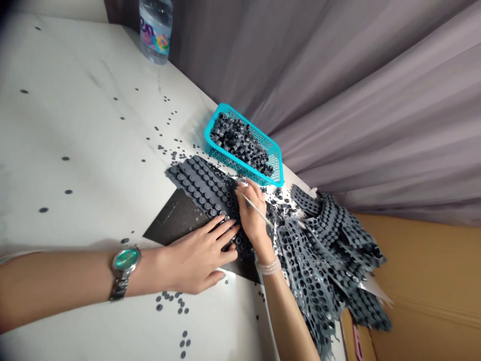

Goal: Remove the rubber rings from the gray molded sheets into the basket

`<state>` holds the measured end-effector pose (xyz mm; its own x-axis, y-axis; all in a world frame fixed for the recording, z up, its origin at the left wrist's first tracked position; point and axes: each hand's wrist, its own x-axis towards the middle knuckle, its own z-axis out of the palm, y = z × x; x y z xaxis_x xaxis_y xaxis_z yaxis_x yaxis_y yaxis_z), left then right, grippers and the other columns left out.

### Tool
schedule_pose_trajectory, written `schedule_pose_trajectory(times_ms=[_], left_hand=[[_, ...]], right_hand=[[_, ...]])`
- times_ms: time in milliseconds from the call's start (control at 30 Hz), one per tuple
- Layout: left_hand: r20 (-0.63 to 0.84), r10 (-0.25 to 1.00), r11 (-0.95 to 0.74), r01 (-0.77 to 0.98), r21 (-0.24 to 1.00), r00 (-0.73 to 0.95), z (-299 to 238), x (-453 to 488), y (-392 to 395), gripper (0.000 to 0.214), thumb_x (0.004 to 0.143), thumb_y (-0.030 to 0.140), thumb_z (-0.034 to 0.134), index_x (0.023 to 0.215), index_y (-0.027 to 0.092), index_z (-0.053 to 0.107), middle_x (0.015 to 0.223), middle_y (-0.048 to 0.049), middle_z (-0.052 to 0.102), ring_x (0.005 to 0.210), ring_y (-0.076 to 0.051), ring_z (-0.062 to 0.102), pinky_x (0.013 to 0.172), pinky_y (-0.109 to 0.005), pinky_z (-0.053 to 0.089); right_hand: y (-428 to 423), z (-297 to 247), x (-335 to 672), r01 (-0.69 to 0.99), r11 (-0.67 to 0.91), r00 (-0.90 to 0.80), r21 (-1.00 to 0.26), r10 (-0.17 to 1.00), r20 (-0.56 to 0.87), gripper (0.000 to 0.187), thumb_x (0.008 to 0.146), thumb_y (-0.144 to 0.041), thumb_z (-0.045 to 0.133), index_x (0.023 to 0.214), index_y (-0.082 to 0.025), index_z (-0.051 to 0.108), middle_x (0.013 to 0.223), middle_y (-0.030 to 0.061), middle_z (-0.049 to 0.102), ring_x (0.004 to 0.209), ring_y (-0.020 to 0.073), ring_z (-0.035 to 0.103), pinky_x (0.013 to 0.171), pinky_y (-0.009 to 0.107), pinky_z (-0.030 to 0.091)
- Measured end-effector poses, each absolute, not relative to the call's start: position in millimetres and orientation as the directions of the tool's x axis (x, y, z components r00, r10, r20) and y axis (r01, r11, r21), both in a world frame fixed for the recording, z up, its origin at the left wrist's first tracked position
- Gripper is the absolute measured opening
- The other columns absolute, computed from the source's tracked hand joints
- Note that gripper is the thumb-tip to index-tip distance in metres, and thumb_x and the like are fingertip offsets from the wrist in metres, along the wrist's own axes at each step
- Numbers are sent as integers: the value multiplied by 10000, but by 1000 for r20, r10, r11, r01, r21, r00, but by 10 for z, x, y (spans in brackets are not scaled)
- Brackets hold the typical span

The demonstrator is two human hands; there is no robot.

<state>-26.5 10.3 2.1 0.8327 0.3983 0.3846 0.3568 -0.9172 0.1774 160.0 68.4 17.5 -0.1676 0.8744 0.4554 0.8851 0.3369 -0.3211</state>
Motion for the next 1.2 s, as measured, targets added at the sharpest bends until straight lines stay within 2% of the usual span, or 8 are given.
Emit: schedule_pose_trajectory(times_ms=[200, 400, 500, 700, 800, 967, 1200], left_hand=[[386, 407, -913, 374, 161, 828, 42, -273, 110, 418, 873, 488, 459, 1120, 171, 574, 1277, -201, 595, 1259, -377, 477, 1090, -521, 190], [414, 407, -913, 379, 151, 814, 39, -271, 109, 395, 863, 479, 469, 1092, 177, 581, 1220, -190, 628, 1211, -376, 509, 1073, -518, 211], [417, 404, -914, 375, 153, 814, 39, -266, 102, 394, 866, 481, 462, 1088, 178, 581, 1230, -190, 621, 1222, -377, 498, 1076, -520, 205], [388, 410, -912, 370, 178, 825, 42, -258, 97, 406, 870, 475, 470, 1119, 172, 576, 1281, -196, 591, 1247, -376, 478, 1076, -518, 214], [381, 412, -911, 368, 187, 827, 32, -262, 97, 415, 869, 474, 482, 1139, 171, 569, 1301, -191, 579, 1251, -359, 480, 1086, -516, 208], [406, 407, -914, 364, 182, 818, 17, -267, 97, 430, 872, 476, 479, 1144, 153, 565, 1351, -208, 537, 1295, -356, 442, 1089, -520, 209], [382, 411, -912, 369, 180, 828, 32, -263, 98, 430, 873, 488, 467, 1141, 169, 571, 1348, -187, 549, 1281, -346, 463, 1099, -514, 192]], right_hand=[[316, 201, 1538, 843, 402, -253, -358, 883, 396, 98, 919, -214, 540, 885, -266, 617, 1148, 26, 690, 1234, 215, 527, 979, 450, 448], [328, 163, 1554, 818, 442, -307, -367, 876, 372, 129, 925, -189, 524, 925, -269, 625, 1195, 26, 669, 1253, 225, 518, 987, 472, 439], [349, 153, 1575, 823, 466, -339, -326, 863, 375, 137, 924, -177, 525, 934, -271, 624, 1160, 20, 686, 1265, 228, 505, 979, 472, 443], [437, 136, 1577, 840, 516, -409, -168, 805, 430, 130, 920, -192, 541, 931, -274, 641, 1218, 34, 647, 1170, 224, 576, 925, 443, 461], [555, 140, 1556, 836, 531, -412, -142, 776, 477, 149, 928, -185, 522, 917, -272, 643, 1185, 32, 662, 1150, 218, 591, 925, 437, 455], [706, 189, 1543, 875, 435, -259, -211, 791, 555, 111, 927, -229, 526, 943, -256, 632, 1086, 56, 696, 1133, 222, 603, 926, 444, 470], [602, 192, 1566, 825, 445, -279, -348, 857, 434, 113, 916, -241, 544, 945, -260, 652, 1180, 50, 672, 1212, 226, 555, 1000, 472, 455]])
